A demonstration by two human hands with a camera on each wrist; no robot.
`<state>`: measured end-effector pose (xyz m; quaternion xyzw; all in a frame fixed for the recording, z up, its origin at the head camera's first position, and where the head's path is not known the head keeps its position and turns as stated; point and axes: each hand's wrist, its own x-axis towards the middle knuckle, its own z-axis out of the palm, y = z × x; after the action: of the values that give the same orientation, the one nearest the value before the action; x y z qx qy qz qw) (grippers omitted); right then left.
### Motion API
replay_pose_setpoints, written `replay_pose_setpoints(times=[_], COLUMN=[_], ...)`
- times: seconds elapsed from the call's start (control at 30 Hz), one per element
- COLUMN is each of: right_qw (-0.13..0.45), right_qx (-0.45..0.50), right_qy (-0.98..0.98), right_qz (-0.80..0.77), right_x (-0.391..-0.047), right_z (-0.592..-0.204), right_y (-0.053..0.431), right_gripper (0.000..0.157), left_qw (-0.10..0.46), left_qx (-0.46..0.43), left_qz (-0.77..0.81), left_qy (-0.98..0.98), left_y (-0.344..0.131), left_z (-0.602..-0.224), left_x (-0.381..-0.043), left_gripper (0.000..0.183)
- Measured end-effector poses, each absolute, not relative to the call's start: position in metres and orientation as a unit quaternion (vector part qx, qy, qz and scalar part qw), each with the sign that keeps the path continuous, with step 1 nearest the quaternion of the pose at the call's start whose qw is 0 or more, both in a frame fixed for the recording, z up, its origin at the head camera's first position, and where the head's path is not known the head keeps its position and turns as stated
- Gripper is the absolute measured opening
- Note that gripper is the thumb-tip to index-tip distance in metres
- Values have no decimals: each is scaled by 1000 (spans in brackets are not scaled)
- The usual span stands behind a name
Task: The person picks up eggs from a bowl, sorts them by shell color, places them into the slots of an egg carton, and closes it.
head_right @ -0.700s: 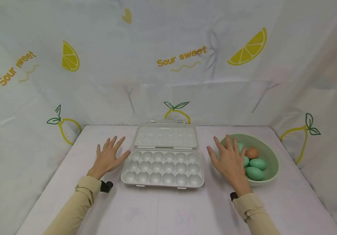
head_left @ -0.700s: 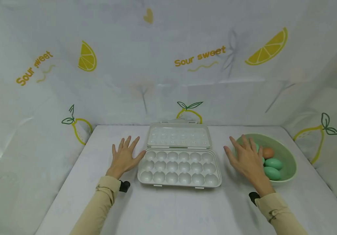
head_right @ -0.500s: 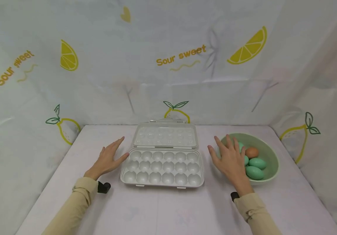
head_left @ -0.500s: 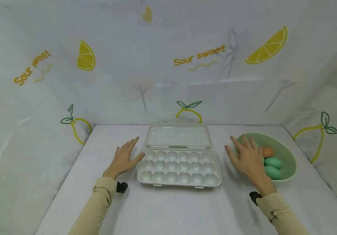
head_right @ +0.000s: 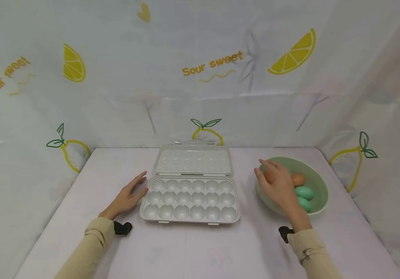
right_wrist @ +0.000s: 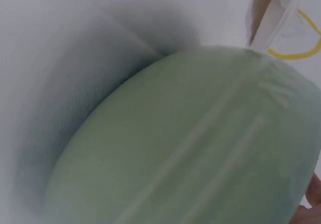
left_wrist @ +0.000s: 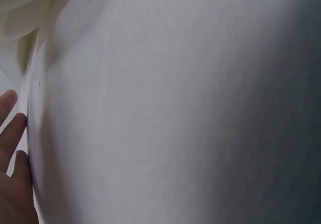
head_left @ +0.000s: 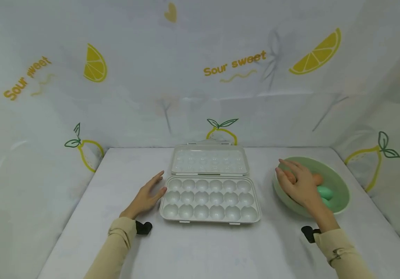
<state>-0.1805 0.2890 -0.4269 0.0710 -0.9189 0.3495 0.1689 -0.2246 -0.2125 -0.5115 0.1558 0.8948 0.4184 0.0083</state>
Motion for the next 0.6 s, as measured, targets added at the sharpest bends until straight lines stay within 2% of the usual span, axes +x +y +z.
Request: replay_pose_setpoints(times=[0.2, 0.33, 0.6], right_qw=[102, 68, 10], right_qx=[36, 46, 58], right_qy=[-884, -837, -839], right_qz=[455, 541, 541], right_x=[-178, -177, -172], right_z=[-423, -427, -435], right_y=[316, 335, 352], right_gripper=[47, 43, 38], left_qw=[42, 35, 17], left_qx=[130, 136, 148], left_qz=[467, 473, 468], left_qy=[874, 870, 871], left_y=[-216, -217, -218], left_z=[-515, -515, -518], left_x=[-220, -220, -220], left_gripper=[57, 56, 55])
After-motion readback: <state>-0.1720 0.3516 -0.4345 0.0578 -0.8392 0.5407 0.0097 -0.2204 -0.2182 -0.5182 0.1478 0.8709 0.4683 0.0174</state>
